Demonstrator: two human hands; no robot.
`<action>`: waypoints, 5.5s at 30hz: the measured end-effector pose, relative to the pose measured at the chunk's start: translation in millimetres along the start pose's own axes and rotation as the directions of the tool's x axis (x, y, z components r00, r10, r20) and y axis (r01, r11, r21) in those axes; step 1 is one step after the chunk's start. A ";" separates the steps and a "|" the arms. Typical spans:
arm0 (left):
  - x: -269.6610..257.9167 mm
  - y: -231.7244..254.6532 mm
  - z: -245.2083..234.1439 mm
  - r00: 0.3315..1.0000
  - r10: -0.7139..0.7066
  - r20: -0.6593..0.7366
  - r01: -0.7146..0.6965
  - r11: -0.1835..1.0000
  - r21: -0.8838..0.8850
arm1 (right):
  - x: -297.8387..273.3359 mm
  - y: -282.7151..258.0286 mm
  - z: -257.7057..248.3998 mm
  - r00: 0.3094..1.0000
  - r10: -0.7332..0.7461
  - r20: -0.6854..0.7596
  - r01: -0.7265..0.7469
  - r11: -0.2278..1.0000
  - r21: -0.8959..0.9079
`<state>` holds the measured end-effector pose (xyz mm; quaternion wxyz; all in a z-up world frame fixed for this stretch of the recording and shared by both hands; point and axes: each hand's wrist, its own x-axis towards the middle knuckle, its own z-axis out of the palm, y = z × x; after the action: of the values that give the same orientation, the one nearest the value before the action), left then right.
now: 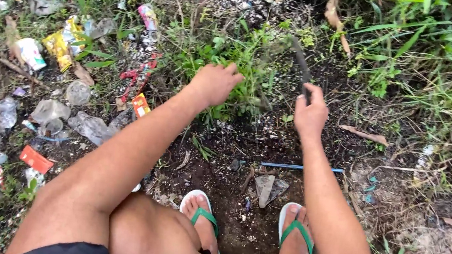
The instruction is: The person squats on the ground and uses a machete to cut weeds and small plants in a littered outdoor area. They repeatedly swing the machete to clear vegetation around a patch of soil.
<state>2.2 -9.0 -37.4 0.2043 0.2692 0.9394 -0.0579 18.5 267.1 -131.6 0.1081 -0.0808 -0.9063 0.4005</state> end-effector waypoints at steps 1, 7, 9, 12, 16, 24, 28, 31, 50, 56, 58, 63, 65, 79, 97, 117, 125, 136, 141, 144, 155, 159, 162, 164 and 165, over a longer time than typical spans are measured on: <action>-0.8 1.3 2.1 1.000 -0.007 0.003 0.007 1.000 -0.001 | 3.9 -5.6 1.7 1.000 -0.003 0.006 0.003 1.000 0.004; -14.3 5.3 1.0 1.000 0.011 -0.030 -0.009 0.999 0.052 | -2.0 -30.0 27.0 0.940 0.208 0.272 -0.170 0.973 -0.159; -13.2 0.6 6.1 0.999 -0.039 -0.028 0.040 0.998 0.045 | -19.0 -53.1 17.0 0.837 0.048 0.545 -0.015 0.998 -0.066; 2.2 -15.0 22.1 0.997 -0.067 -0.041 0.069 0.996 0.048 | -47.7 -73.6 10.3 0.764 0.139 0.630 -0.071 0.989 -0.132; 12.4 -20.5 29.8 0.996 -0.070 -0.048 0.071 0.997 0.031 | -43.6 -59.0 -15.7 0.784 0.197 0.589 -0.198 0.978 -0.063; 18.6 0.3 15.9 0.999 0.012 -0.042 -0.013 1.000 -0.017 | -5.2 -33.6 -59.8 0.930 0.097 0.355 -0.152 0.980 0.129; 9.6 -13.8 -2.9 0.997 -0.056 -0.059 0.055 0.998 -0.016 | -44.8 -83.8 -45.6 0.872 0.127 0.473 -0.177 0.982 0.062; 8.0 -38.9 -3.8 0.990 -0.125 -0.068 0.119 0.989 -0.090 | -64.5 -85.2 -24.7 0.753 0.131 0.645 -0.057 0.989 -0.134; -80.7 -11.2 -123.9 0.913 -0.322 0.250 0.400 0.829 -0.390 | 79.2 -203.7 -141.7 0.488 0.250 0.836 0.788 0.285 -0.545; -73.2 -9.7 -92.5 0.908 -0.279 0.311 0.403 0.782 -0.475 | 71.8 -105.9 -64.5 0.292 0.187 0.938 0.850 0.400 -0.344; -75.8 -31.1 -100.5 0.933 -0.304 0.194 0.359 0.835 -0.417 | 79.5 -124.7 -41.2 0.315 0.158 0.936 0.874 0.335 -0.351; -116.7 -46.4 -113.2 0.862 -0.355 0.362 0.506 0.582 -0.636 | 93.2 -170.2 8.1 0.325 -0.033 0.945 0.876 0.386 -0.288; -115.3 -62.8 -97.7 0.864 -0.374 0.337 0.501 0.571 -0.650 | 116.2 -173.6 34.1 0.381 -0.133 0.915 0.902 0.269 -0.337; -68.8 -95.6 -58.9 0.876 -0.360 0.322 0.478 0.557 -0.679 | 135.2 -271.9 -27.6 0.591 -0.067 0.804 0.795 0.219 -0.566; -63.2 -124.6 -10.7 0.917 -0.371 0.149 0.323 0.471 -0.821 | 214.6 -203.9 101.2 0.287 -0.017 0.958 0.957 0.048 -0.286; -11.7 -140.5 54.2 0.857 -0.516 0.009 0.454 0.745 -0.490 | 219.5 -259.1 44.9 0.419 0.082 0.904 0.888 0.171 -0.427; 8.4 -149.1 79.1 0.795 -0.542 -0.273 0.346 0.775 -0.529 | 187.9 -199.7 84.3 0.294 -0.115 0.949 0.883 0.413 -0.223; -75.0 -169.6 38.9 0.644 -0.570 -0.511 0.299 0.802 -0.518 | 231.7 -245.6 188.3 0.354 -0.422 0.835 0.931 0.243 -0.273; -85.3 -167.4 36.1 0.534 -0.683 -0.498 0.399 0.723 -0.564 | 259.7 -253.5 240.5 0.357 -0.857 0.371 0.925 0.267 -0.272; -87.6 -160.6 29.7 0.632 -0.730 -0.259 0.511 0.644 -0.569 | 239.7 -291.5 215.7 0.575 -0.551 0.605 0.781 0.589 -0.206; -62.1 -151.8 30.8 0.837 -0.509 0.202 0.526 0.643 -0.557 | 222.2 -288.3 76.8 0.476 0.065 0.877 0.706 0.566 -0.425; -52.4 -149.5 29.8 0.830 -0.482 0.279 0.546 0.603 -0.581 | 230.3 -270.7 73.1 0.430 0.176 0.886 0.773 0.435 -0.462; -55.0 -147.3 17.3 0.824 -0.468 0.319 0.559 0.581 -0.591 | 226.6 -281.9 74.9 0.413 0.130 0.901 0.769 0.480 -0.422; -52.3 -149.3 22.1 0.821 -0.485 0.302 0.560 0.578 -0.594 | 221.2 -292.5 81.9 0.413 0.112 0.904 0.761 0.502 -0.410; -51.1 -150.6 24.6 0.820 -0.498 0.282 0.556 0.577 -0.598 | 219.0 -298.5 86.0 0.417 0.097 0.904 0.751 0.524 -0.402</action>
<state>-29.4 -166.7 -38.7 0.2976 -0.1144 0.9251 0.2063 -232.7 58.3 62.6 -0.3104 0.2967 -0.8989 -0.0875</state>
